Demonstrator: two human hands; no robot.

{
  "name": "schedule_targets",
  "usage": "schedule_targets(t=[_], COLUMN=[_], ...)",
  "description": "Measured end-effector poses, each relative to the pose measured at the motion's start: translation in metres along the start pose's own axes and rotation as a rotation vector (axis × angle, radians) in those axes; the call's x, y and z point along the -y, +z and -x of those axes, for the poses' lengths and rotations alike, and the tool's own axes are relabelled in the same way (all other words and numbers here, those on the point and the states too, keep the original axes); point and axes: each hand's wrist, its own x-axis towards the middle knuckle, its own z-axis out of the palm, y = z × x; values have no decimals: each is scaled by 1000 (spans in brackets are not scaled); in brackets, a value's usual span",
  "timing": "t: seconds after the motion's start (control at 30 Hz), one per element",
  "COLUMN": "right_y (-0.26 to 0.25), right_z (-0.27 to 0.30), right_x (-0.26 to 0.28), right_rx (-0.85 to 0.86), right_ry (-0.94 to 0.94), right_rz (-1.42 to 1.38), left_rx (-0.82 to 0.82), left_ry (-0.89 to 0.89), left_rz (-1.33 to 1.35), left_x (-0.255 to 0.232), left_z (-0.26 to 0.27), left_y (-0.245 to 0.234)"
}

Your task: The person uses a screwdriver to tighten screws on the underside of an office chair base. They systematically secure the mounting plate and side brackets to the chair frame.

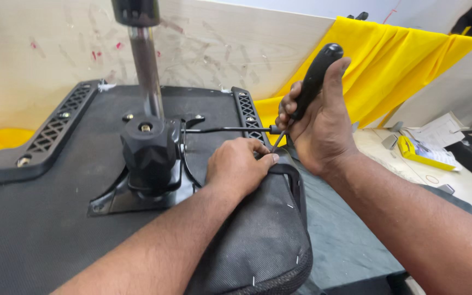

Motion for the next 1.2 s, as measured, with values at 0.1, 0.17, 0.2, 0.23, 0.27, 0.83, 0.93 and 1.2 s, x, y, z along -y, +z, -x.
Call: schedule_targets(t=[0.1, 0.17, 0.2, 0.23, 0.27, 0.83, 0.93, 1.2], right_y=[7, 14, 16, 18, 18, 16, 21, 49], right_z=[-2, -4, -5, -6, -7, -9, -10, -14], right_x=[3, 4, 4, 3, 4, 0, -1, -19], right_rx=[-15, -29, -36, -37, -39, -55, -64, -425], right_ry=[61, 56, 56, 65, 75, 73, 84, -98], right_rz=[66, 83, 92, 85, 77, 21, 20, 147], left_rx=[-37, -63, -74, -72, -71, 93, 100, -1], left_ry=[34, 120, 161, 167, 174, 125, 89, 190], left_rz=[34, 28, 28, 34, 41, -37, -13, -1], left_x=[2, 5, 7, 8, 8, -3, -2, 4], left_z=[-3, -4, -4, -4, -5, -8, -7, -6], left_y=[4, 7, 8, 9, 10, -1, -2, 8])
